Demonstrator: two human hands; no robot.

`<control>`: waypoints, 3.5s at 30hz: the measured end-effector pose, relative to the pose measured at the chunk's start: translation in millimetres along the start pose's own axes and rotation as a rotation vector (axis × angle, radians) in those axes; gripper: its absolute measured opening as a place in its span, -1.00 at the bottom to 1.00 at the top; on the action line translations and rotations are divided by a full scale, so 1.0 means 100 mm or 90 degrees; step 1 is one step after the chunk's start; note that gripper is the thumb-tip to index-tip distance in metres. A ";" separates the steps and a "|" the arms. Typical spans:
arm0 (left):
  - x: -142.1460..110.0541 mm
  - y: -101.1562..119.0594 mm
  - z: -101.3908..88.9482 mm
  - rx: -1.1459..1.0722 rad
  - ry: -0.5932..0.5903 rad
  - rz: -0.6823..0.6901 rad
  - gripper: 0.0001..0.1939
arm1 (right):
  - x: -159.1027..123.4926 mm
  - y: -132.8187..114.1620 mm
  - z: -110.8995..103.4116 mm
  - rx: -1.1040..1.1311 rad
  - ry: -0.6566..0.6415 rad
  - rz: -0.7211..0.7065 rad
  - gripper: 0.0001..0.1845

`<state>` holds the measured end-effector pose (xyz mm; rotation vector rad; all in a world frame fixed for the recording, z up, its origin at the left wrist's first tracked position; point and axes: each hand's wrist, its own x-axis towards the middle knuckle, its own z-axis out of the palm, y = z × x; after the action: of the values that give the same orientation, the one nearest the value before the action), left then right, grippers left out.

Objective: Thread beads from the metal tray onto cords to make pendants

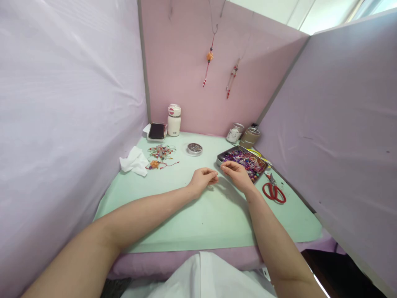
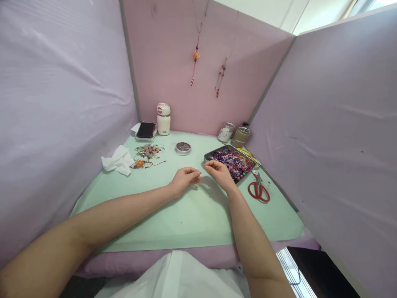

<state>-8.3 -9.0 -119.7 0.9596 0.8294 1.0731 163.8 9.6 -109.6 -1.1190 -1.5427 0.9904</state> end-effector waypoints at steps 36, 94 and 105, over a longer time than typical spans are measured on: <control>0.04 0.06 -0.02 -0.056 -0.010 0.031 -0.70 | -0.01 -0.02 0.02 -0.016 -0.022 0.014 -0.72; 0.30 -0.04 -0.29 0.302 0.052 0.279 -0.82 | -0.11 -0.19 0.28 -0.636 0.101 -0.340 -0.72; 0.26 0.00 -0.28 0.347 0.052 0.314 -0.83 | -0.11 -0.18 0.27 -0.643 0.104 -0.349 -0.70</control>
<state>-26.2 21.9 -132.1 1.6486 1.0054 1.3395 135.5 -7.4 -100.3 -1.2492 -2.0966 -0.3157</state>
